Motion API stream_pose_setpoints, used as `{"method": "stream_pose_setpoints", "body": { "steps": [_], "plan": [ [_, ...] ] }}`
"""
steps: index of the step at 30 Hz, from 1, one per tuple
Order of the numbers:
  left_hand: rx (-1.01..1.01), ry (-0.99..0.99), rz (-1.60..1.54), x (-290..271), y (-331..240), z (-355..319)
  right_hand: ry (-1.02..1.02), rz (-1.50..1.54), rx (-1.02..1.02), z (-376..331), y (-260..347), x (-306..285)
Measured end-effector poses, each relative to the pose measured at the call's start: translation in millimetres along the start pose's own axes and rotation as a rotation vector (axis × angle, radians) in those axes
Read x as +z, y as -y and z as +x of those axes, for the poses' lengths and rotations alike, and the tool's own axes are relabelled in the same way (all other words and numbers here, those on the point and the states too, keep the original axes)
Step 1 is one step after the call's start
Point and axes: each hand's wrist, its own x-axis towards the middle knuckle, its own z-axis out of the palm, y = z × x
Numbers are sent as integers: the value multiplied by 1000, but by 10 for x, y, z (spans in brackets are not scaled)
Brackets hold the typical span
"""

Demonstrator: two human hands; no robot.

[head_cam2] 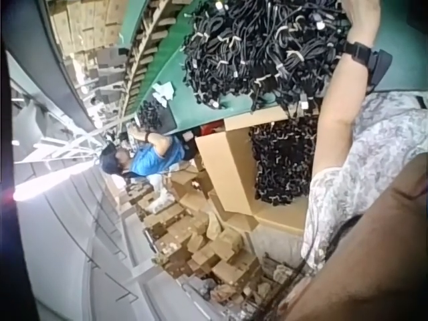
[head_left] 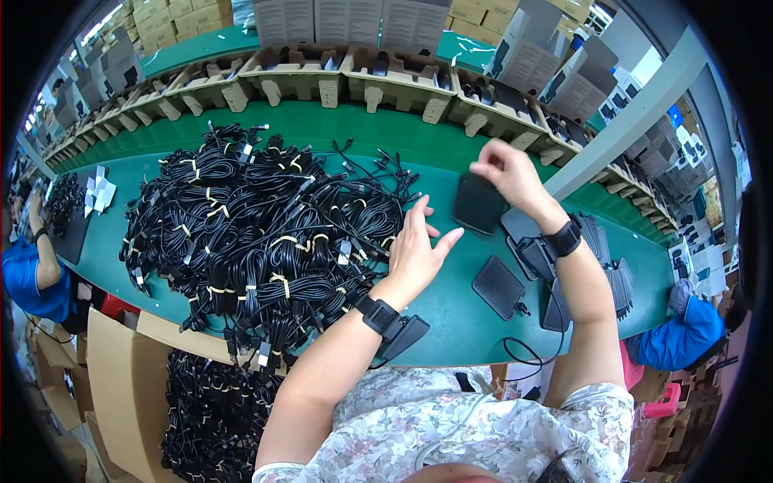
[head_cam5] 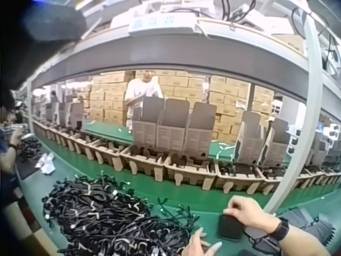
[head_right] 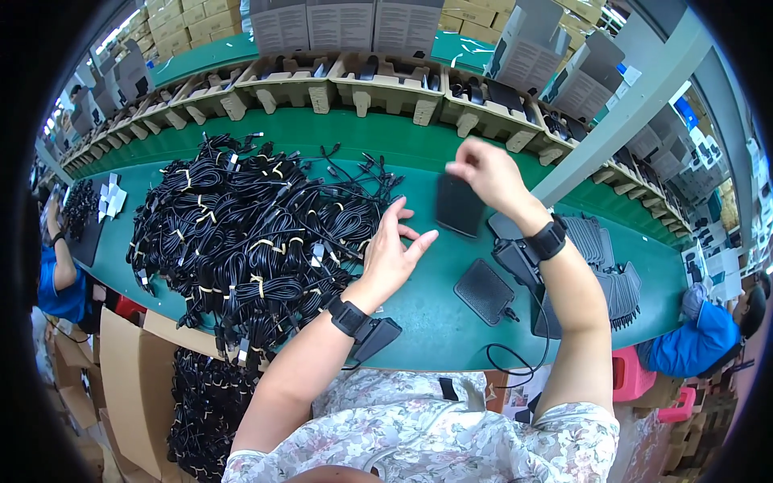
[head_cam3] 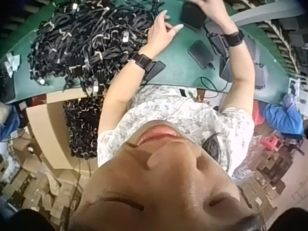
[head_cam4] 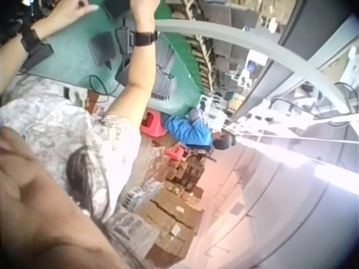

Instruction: The person picks up a cable from a pile, places it into a cardboard tray, and then picks up a square pad and places it into the same tray.

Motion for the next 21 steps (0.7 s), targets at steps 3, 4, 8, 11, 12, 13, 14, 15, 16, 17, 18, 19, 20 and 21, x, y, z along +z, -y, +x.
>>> {"method": "stream_pose_setpoints", "body": {
  "steps": [3,4,8,11,12,13,14,15,16,17,18,19,20,21],
  "plan": [
    [-79,-8,-339,1,-29,30,-222,571,173,16,93,45],
    [-166,18,-614,-19,-84,50,-191,656,212,-46,114,113],
    [-268,-54,-911,-103,-21,109,-154,822,252,-190,134,286],
    [-48,-153,-647,-48,88,112,-209,807,188,-206,185,263],
    [170,-197,-365,-8,126,99,-98,690,88,-213,208,199],
    [376,-240,-73,-6,142,81,16,576,-14,-192,283,136],
    [373,-249,-65,-16,154,54,128,459,-118,-155,336,104],
    [261,-217,-133,-23,108,31,129,459,-121,-121,347,77],
    [148,-187,-199,-39,64,8,194,291,-149,-61,355,55],
    [35,-159,-263,-49,49,-8,257,122,-178,24,358,41],
    [40,-174,-261,-68,27,-13,314,-52,-215,130,379,0],
    [58,-196,-186,-75,11,-5,113,25,-306,326,261,6],
    [75,-210,-119,-52,-1,7,-86,99,-385,555,97,-14],
    [90,-224,-51,-31,-11,17,-212,201,-248,774,-50,-68]
  ]
}}
